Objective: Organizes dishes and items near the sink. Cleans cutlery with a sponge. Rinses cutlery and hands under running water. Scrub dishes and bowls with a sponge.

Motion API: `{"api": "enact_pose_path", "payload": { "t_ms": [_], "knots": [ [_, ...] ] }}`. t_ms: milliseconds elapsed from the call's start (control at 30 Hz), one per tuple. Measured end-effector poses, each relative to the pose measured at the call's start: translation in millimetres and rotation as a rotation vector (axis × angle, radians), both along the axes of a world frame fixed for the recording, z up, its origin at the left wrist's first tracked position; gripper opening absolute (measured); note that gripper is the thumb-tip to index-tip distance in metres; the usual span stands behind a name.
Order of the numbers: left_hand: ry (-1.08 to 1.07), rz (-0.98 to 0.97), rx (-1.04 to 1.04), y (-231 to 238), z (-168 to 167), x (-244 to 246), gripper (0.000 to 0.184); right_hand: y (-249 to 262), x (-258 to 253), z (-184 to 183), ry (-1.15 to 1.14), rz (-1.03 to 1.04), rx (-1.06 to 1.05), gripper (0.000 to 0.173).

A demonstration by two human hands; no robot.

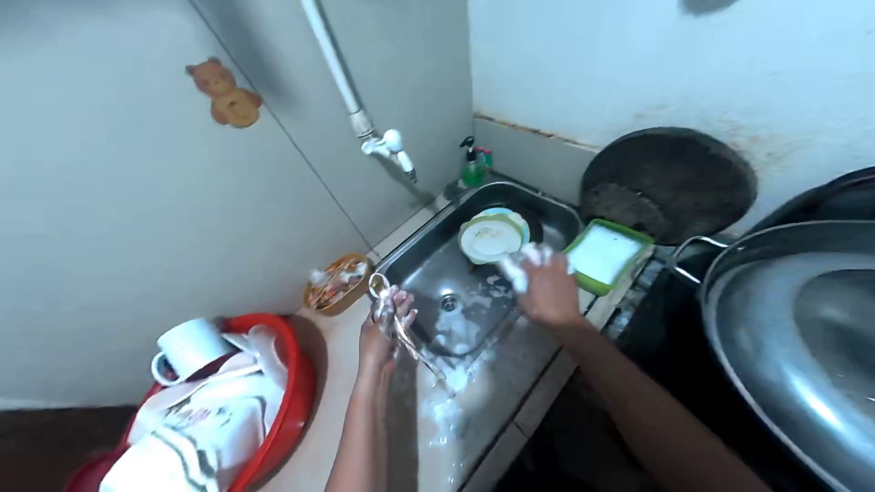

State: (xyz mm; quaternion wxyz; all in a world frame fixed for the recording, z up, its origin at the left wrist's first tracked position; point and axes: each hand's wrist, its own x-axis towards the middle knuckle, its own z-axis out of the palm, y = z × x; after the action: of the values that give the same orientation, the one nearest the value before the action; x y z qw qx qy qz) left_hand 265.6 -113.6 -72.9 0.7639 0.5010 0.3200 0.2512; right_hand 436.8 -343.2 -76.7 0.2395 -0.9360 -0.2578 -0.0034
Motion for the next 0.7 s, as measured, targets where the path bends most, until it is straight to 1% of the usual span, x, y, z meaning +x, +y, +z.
{"api": "enact_pose_path", "payload": {
  "t_ms": [67,100,167,233,267,333,400,467,500,567,600,667,700],
  "knots": [
    [0.014,-0.034,0.011,-0.4,-3.5,15.3,0.034,-17.3,48.5,7.4,-0.028,-0.192,0.041,0.049],
    [0.03,-0.048,0.022,0.3,-5.7,23.4,0.033,-25.2,68.2,7.6,-0.021,-0.267,0.026,0.052],
    [0.053,-0.088,0.029,3.8,-8.6,38.0,0.038,-36.3,95.6,2.5,0.057,-0.372,-0.076,0.063],
    [0.073,-0.114,0.013,8.6,-5.3,52.4,0.042,-32.3,111.4,-1.2,0.131,-0.396,-0.194,0.069],
    [0.081,-0.115,0.004,11.9,-1.7,61.0,0.04,-21.0,115.3,4.3,0.119,-0.364,-0.187,0.068],
    [0.095,-0.118,-0.002,21.8,4.1,81.1,0.033,19.5,110.6,37.7,0.028,-0.182,0.015,0.061],
    [0.119,-0.124,0.003,32.2,6.6,103.7,0.032,80.3,97.4,85.9,-0.045,0.03,0.16,0.054],
    [0.16,-0.123,0.032,36.5,14.1,126.9,0.031,145.7,88.2,125.8,-0.154,0.246,0.224,0.049],
    [0.165,-0.131,0.04,38.7,16.5,137.2,0.03,175.3,86.3,140.1,-0.198,0.347,0.236,0.047],
    [0.148,-0.137,0.043,43.1,18.7,155.7,0.028,221.8,88.6,154.4,-0.205,0.483,0.261,0.043],
    [0.127,-0.127,0.035,45.5,17.7,164.3,0.027,236.6,90.8,156.3,-0.169,0.502,0.287,0.039],
    [0.082,-0.09,-0.009,49.9,16.2,179.3,0.026,248.9,96.0,158.1,-0.064,0.476,0.401,0.034],
    [0.04,-0.077,-0.062,54.3,14.0,187.2,0.025,250.8,100.4,157.8,-0.004,0.451,0.478,0.032]
  ]
}}
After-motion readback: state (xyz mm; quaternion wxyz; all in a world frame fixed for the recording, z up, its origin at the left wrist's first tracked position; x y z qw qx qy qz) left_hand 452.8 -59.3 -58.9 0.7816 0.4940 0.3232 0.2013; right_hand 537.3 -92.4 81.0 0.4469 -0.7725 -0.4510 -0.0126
